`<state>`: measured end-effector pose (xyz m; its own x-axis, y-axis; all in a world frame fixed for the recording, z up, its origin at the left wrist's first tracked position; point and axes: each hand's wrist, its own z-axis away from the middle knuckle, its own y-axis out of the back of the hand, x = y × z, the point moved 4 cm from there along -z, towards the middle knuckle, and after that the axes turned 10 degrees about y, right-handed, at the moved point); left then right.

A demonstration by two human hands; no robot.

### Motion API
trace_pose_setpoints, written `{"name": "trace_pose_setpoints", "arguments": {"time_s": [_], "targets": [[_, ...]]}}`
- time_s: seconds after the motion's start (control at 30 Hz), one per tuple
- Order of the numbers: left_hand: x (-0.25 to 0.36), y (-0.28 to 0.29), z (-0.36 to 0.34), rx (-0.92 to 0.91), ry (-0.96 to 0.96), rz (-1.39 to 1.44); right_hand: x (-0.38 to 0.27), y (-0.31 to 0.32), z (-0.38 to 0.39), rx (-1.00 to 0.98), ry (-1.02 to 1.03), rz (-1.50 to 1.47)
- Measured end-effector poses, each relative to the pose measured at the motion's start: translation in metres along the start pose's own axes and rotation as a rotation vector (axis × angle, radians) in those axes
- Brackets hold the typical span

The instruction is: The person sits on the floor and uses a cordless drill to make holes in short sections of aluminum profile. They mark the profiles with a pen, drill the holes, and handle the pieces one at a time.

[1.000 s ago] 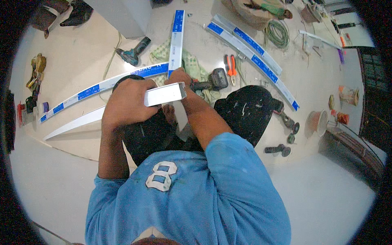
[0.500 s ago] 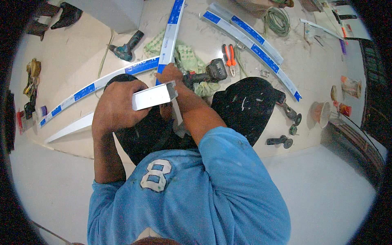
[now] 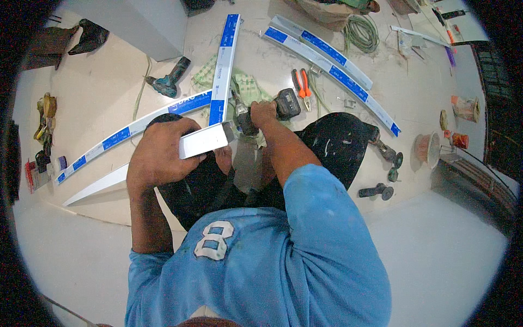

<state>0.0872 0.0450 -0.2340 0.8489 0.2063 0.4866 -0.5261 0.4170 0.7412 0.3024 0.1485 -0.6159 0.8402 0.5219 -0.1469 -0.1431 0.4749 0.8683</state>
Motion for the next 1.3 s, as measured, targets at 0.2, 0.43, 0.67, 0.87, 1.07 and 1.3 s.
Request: {"name": "trace_pose_setpoints", "arguments": {"time_s": [0.2,0.43,0.67,0.87,1.07,1.3], "targets": [[0.007,0.008,0.009,0.005,-0.033,-0.055,0.007,0.004,0.004,-0.042,0.03,-0.081],[-0.004,0.005,0.011,0.009,-0.01,-0.076,0.002,0.069,0.013,-0.076,0.11,-0.115],[-0.012,0.014,0.01,-0.012,-0.037,-0.079,0.03,0.238,0.052,0.147,0.152,-0.105],[-0.03,0.017,0.017,-0.051,-0.067,0.122,0.017,0.406,0.19,0.622,0.136,-0.065],[-0.027,0.017,0.03,0.068,-0.208,0.3,0.03,0.402,0.289,0.789,0.058,0.042],[0.0,0.013,0.056,0.547,-0.619,0.354,0.013,0.306,0.359,0.696,0.042,-0.331]]}}
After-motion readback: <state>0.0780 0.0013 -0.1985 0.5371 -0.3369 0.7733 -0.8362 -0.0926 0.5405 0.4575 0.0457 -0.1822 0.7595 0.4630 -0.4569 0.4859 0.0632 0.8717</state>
